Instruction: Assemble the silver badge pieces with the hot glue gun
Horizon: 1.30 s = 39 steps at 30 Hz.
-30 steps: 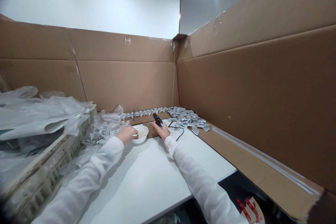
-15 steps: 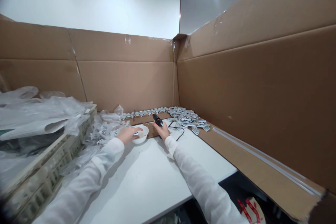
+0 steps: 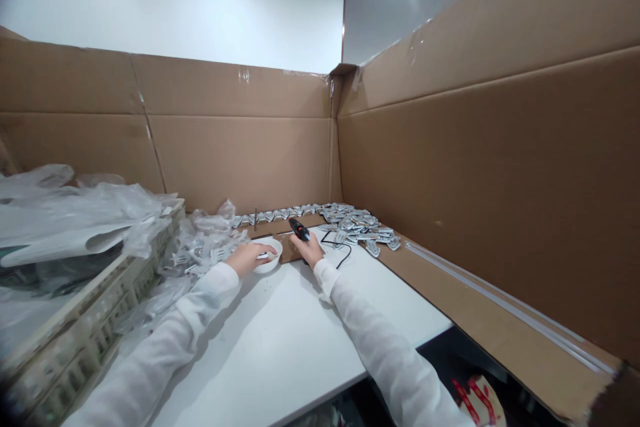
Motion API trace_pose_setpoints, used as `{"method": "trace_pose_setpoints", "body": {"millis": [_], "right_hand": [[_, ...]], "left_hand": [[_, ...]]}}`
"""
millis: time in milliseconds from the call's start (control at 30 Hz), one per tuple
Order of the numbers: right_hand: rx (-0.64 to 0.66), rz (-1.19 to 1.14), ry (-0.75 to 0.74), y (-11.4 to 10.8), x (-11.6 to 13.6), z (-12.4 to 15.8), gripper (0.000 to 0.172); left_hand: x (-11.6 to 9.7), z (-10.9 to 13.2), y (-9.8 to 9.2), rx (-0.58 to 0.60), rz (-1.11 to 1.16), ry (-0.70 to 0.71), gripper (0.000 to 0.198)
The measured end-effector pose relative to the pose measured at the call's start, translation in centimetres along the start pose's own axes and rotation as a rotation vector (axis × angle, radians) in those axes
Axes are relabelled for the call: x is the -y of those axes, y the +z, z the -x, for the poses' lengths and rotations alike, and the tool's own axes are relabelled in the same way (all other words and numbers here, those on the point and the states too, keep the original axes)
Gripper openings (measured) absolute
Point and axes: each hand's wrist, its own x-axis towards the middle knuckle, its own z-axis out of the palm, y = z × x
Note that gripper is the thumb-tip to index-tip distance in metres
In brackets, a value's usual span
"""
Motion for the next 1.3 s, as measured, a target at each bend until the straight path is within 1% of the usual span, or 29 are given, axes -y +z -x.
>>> {"method": "trace_pose_setpoints", "body": {"millis": [200,400,533,600,700,733,833,900,1033,1133,1233,1300], "right_hand": [[0.019,0.022,-0.054,0.0,-0.1,0.0,0.022],[0.003,0.013,-0.069,0.0,0.0,0.0,0.027],[-0.012,-0.02,-0.062,0.0,-0.1,-0.1,0.029],[-0.01,-0.031,-0.053,0.0,-0.2,-0.2,0.03],[0.012,-0.041,-0.061,0.0,-0.4,-0.2,0.031],[0.018,-0.044,-0.066,0.0,-0.4,-0.2,0.032],[0.033,-0.052,-0.056,0.1,-0.4,-0.1,0.033],[0.045,-0.053,-0.044,0.1,-0.4,-0.1,0.033],[0.046,-0.078,-0.041,0.2,-0.1,0.0,0.032],[0.045,-0.067,-0.036,0.2,-0.1,0.1,0.031],[0.042,-0.044,-0.063,0.1,-0.4,0.0,0.029],[0.059,-0.045,-0.076,0.1,-0.6,-0.1,0.028]], "left_hand": [[-0.4,-0.3,0.4,0.055,0.028,-0.018,0.026],[-0.5,-0.1,0.3,0.068,0.038,-0.008,0.024],[-0.4,-0.1,0.4,0.049,0.075,0.01,0.019],[-0.2,-0.1,0.7,0.012,0.081,0.036,0.018],[-0.1,-0.1,0.8,-0.039,0.065,0.035,0.027],[-0.1,0.0,0.8,-0.034,0.052,0.023,0.031],[-0.3,0.1,0.4,0.052,0.001,-0.015,0.039],[-0.5,0.1,0.1,0.111,-0.018,-0.024,0.04],[-0.7,0.2,-0.6,0.16,0.002,0.004,0.041],[-0.3,0.2,-1.0,0.207,0.01,0.037,0.039],[0.0,0.2,-1.3,0.266,0.028,0.041,0.035],[-0.1,0.2,-1.3,0.254,0.038,0.036,0.031]]}}
